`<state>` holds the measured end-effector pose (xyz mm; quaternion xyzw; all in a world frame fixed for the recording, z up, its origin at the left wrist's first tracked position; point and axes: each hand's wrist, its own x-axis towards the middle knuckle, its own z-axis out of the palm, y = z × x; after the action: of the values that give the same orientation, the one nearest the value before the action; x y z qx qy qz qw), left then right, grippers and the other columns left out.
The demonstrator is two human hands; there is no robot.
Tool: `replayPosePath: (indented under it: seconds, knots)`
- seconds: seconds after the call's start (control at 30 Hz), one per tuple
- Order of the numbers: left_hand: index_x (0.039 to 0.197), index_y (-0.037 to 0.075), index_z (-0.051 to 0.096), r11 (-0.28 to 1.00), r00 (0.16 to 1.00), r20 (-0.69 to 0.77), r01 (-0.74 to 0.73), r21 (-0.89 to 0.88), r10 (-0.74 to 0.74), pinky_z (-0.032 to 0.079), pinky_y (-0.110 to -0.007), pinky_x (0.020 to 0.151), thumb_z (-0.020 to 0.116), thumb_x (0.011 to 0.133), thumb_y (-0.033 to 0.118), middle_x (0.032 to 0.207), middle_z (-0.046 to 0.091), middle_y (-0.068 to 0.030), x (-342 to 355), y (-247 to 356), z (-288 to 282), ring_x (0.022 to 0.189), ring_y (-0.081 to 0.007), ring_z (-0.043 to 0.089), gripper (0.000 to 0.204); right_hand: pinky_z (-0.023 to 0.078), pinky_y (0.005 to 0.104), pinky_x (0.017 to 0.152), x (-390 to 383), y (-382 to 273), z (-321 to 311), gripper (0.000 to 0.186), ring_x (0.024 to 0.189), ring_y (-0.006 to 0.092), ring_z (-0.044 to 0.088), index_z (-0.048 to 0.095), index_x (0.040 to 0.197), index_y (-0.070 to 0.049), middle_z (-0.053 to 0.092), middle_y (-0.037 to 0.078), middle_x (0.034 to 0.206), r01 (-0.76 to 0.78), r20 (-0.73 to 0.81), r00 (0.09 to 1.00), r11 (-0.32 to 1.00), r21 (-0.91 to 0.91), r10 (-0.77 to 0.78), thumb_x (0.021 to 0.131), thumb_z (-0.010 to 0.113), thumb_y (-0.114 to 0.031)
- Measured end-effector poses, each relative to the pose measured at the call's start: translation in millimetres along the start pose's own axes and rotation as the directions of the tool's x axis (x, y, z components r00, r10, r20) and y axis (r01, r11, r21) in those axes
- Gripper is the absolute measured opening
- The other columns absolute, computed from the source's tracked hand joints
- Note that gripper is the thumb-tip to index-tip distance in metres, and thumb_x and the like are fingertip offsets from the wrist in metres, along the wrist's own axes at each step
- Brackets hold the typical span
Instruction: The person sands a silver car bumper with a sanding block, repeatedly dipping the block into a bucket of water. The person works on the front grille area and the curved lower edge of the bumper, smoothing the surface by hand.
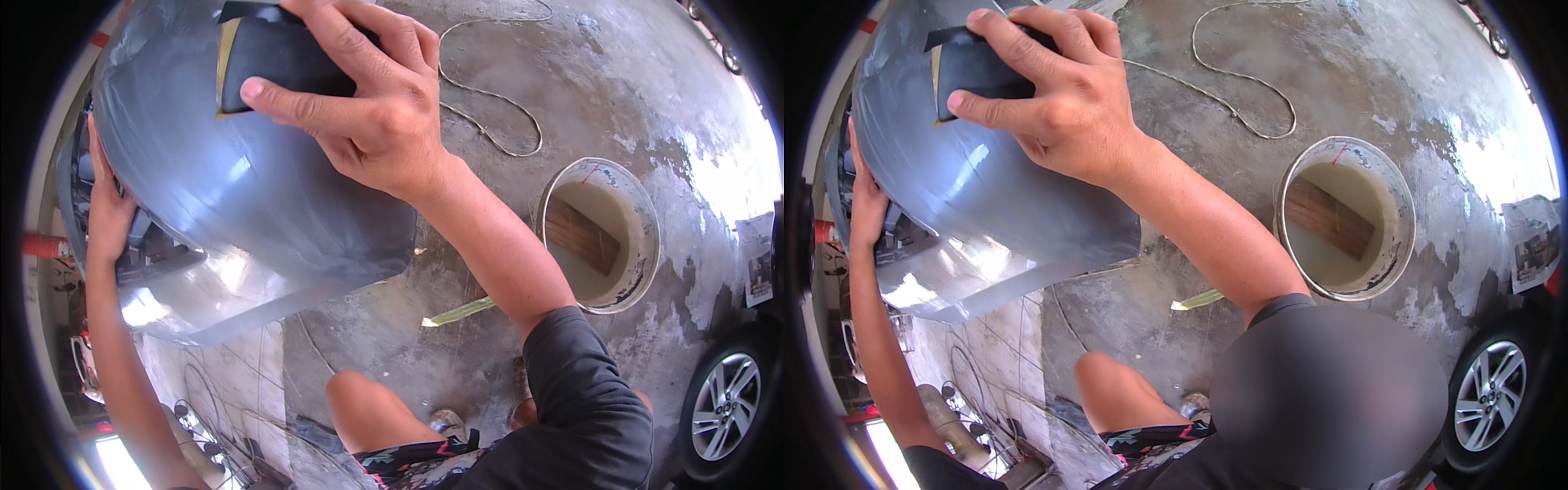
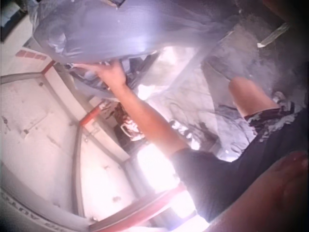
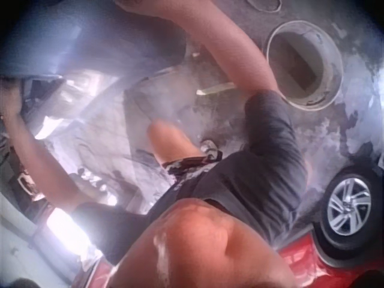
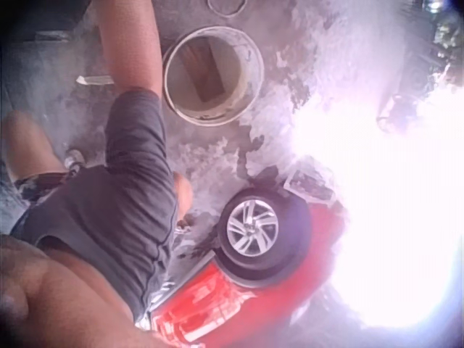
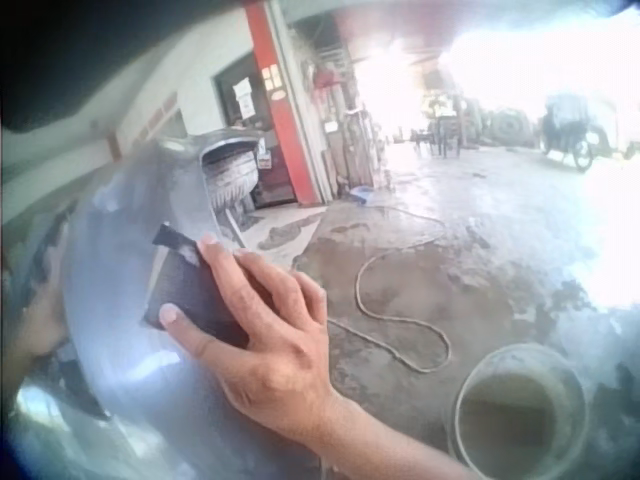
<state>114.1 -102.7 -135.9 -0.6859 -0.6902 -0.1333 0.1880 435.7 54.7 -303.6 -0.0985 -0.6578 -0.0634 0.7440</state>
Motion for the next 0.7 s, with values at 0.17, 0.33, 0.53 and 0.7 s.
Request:
replayPosePath:
  seconds: [0.17,0.33,0.53,0.7]
  knots:
    - [0.173,0.03,-0.005,0.999,0.998,-0.051,-0.032,-0.026,0.03,0.03,-0.05,0.131,0.074,0.088,0.001,0.181,0.01,-0.0091,2.5,9.1,13.6,0.159,-0.0354,0.034,0.119,0.034,0.0457,0.12,-141.1,-41.4,-47.4,0.035,0.13,0.0266,0.062,0.078,0.12,-0.047,0.068,0.003,0.145,-0.082,0.136,0.987,0.996,-0.028,0.086,0.088,0.08,-0.034]
    - [0.173,0.034,0.0,0.994,0.997,-0.063,0.039,-0.105,-0.046,0.029,-0.051,0.131,0.072,0.088,-0.001,0.18,0.015,-0.0112,2.6,5.9,8.2,0.16,-0.0366,0.028,0.117,0.037,0.0445,0.116,-119.5,-39.2,-34.3,0.031,0.128,0.0254,0.063,0.079,0.117,-0.045,0.067,0.001,0.145,0.124,0.008,0.992,0.988,-0.09,-0.124,0.088,0.079,-0.032]
    - [0.172,0.035,-0.003,0.993,0.998,-0.057,0.002,-0.117,-0.009,0.032,-0.052,0.129,0.073,0.089,0.001,0.179,0.017,-0.0127,-1.9,5.9,12.0,0.161,-0.0354,0.027,0.118,0.037,0.043,0.093,47.7,-20.3,19.6,0.035,0.106,0.0265,0.063,0.085,0.108,-0.034,0.074,0.0,0.126,-0.058,0.176,0.982,0.995,-0.078,0.071,0.08,0.075,-0.016]
    - [0.174,0.025,0.004,0.988,0.995,-0.094,-0.035,-0.152,0.021,0.022,-0.047,0.133,0.067,0.086,-0.009,0.181,0.012,-0.0102,-0.5,9.9,6.0,0.165,-0.0268,0.018,0.114,0.038,0.0427,0.113,-75.2,-68.5,-23.6,0.032,0.127,0.0206,0.062,0.081,0.113,-0.045,0.07,-0.006,0.138,0.002,0.195,0.981,1.0,-0.001,-0.001,0.086,0.079,-0.028]
